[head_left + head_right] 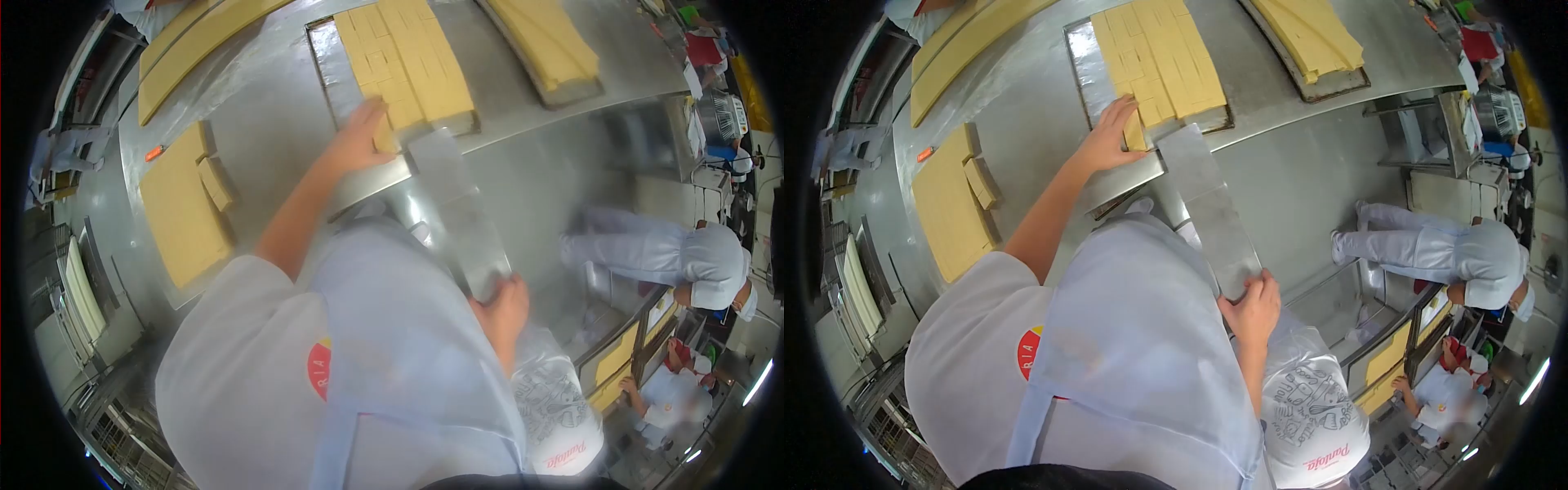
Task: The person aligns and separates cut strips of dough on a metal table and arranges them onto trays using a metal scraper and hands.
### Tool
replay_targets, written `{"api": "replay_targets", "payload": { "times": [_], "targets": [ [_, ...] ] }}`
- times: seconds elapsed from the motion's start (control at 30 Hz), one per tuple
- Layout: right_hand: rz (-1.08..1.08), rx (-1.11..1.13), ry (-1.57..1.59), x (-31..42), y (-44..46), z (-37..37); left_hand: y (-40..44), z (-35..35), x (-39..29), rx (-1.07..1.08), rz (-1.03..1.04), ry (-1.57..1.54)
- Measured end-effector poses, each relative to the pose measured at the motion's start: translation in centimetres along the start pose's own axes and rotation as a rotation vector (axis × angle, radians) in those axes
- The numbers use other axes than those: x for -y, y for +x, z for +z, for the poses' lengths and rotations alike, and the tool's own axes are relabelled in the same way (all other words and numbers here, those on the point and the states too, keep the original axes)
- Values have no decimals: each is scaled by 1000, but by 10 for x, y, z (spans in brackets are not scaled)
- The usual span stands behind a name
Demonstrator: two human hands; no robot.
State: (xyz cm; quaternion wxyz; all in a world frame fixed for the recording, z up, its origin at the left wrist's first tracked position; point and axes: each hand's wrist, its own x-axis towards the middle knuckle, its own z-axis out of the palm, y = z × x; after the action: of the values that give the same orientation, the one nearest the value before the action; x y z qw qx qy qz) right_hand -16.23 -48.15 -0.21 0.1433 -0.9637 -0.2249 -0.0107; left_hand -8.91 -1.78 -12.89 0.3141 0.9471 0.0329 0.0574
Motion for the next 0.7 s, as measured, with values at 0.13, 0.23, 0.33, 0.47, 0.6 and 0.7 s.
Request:
{"api": "replay_targets", "payload": {
  "times": [0.13,0.23,0.33,0.47,0.6,0.7],
  "targets": [
    [32,-54,15,-63,8,-12,-13,20,-16,-165,-303,118],
    [101,-85,73,-100,24,-9,-16,39,-20,-194,-364,53],
    [75,-111,131,-130,52,-7,-17,50,-28,-253,-334,50],
    [55,-92,122,-147,98,0,-24,50,-23,-254,-338,-113],
    [5,-58,111,-154,154,26,-24,49,-25,-263,-369,-301],
    [-64,19,66,-142,201,40,-26,45,-29,-270,-397,-374]
  ]
}}
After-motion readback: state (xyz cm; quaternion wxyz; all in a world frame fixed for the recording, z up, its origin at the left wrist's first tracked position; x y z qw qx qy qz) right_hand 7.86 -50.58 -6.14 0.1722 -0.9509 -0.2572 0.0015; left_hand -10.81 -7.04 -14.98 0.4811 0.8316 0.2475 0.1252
